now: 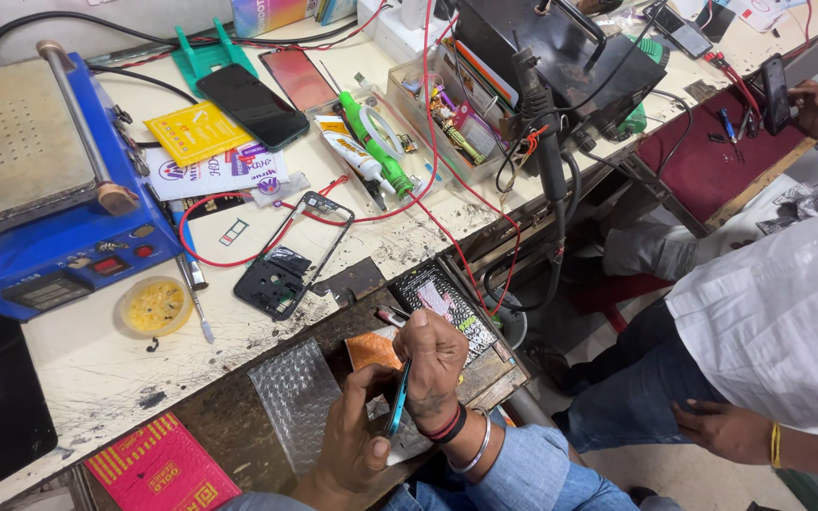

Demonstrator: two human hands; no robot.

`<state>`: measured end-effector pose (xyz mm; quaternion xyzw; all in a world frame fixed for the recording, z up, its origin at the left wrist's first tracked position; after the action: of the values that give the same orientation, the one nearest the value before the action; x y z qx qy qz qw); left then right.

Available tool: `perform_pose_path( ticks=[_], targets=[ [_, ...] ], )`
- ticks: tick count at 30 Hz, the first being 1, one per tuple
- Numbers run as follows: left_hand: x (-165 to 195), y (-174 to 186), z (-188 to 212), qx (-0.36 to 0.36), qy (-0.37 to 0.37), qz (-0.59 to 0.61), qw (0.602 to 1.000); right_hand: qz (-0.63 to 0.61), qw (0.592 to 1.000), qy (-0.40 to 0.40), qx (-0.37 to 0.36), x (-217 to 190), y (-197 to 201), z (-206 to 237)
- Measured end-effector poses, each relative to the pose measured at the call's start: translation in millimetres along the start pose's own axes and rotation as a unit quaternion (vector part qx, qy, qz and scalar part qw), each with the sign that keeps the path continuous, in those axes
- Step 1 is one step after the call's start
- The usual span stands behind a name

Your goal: The person cleans the inside of a disassembled phone housing with a toothbrush, pries at the phone frame with tweezers, presses a battery into the phone body, and handles the reassembled phone at a repair workbench.

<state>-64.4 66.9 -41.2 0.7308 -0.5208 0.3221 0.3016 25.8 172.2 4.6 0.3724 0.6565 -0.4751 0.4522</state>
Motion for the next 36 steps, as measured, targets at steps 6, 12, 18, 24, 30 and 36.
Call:
perform_pose_path(
  ticks=[6, 12, 18, 24, 30, 36],
  targets=[
    [2, 0, 2, -0.004, 0.001, -0.002, 1.0, -0.028, 0.999, -0.027, 0.001, 3, 0, 0],
    [3, -4, 1, 0.0, -0.01, -0.028, 1.0, -0.042, 0.998, -0.046, 0.0, 1, 4, 0],
    [11, -7, -1, 0.0, -0.001, -0.032, 0.999, -0.037, 0.997, -0.064, 0.005, -7, 8, 1],
    [16, -12, -4, 0.014, 0.001, -0.034, 0.999, -0.062, 0.997, -0.04, -0.027, -13, 12, 2],
    [23, -8, -4, 0.024, 0.045, -0.001, 0.999, -0.025, 0.999, -0.013, -0.018, -16, 3, 3],
    [26, -3, -13, 0.028, 0.034, -0.001, 0.999, 0.272, 0.938, 0.205, -0.059, -47, 6, -3]
  ],
)
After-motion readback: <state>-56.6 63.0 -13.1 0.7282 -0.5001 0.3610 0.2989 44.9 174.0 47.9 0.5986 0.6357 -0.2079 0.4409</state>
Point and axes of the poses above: each hand's wrist, its own z-axis away from the middle knuckle, its own y-axis out of the back of the hand, x = y × z, the point moved 1 cm from there along -z, towards the middle knuckle, and after that the axes turned 10 degrees about -y, right-handed, at the moved point
